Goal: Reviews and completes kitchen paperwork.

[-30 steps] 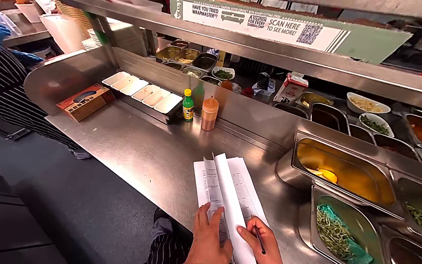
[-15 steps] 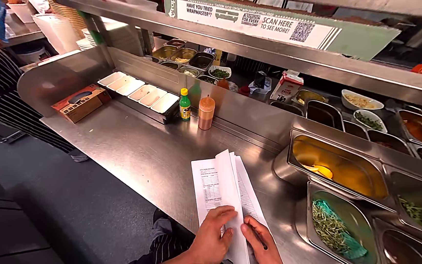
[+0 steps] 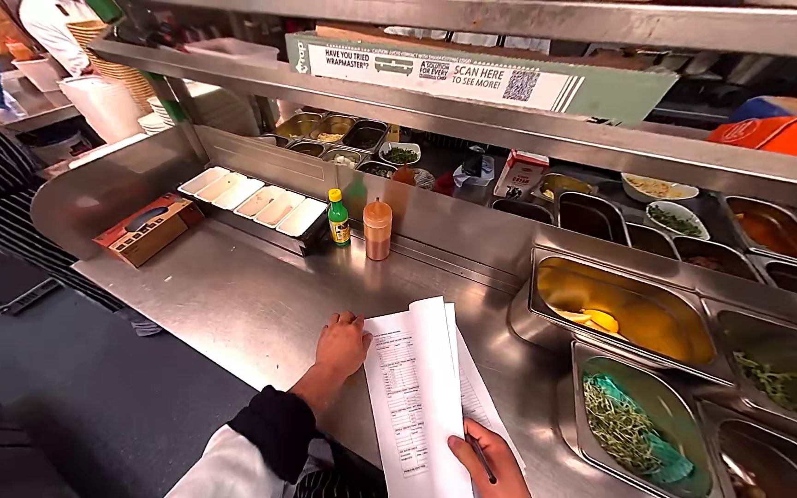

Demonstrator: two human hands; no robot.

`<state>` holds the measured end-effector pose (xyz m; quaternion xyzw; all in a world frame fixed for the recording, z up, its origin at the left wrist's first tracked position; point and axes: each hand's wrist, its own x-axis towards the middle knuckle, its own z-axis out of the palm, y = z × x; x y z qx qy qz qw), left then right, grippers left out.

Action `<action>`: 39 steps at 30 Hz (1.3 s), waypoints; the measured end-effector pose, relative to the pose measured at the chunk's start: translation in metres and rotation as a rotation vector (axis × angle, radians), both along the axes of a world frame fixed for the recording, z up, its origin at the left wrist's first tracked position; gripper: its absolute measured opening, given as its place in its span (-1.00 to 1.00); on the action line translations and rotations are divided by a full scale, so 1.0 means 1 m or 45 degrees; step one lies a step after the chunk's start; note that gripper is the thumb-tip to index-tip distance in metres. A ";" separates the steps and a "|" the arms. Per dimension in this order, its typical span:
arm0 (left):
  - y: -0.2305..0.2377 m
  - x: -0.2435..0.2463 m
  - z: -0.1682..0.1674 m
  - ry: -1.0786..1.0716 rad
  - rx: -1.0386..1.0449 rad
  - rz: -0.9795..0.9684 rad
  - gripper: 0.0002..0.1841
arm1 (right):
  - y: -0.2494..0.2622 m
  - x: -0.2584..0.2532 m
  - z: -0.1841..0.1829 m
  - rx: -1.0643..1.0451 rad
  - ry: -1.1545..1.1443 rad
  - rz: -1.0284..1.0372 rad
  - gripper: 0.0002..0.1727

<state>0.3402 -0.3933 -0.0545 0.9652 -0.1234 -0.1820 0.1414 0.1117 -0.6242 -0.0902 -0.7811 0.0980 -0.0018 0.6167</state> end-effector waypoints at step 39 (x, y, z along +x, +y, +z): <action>-0.064 -0.115 0.026 0.380 -0.861 0.480 -0.60 | 0.000 0.002 0.009 0.012 -0.014 0.087 -0.79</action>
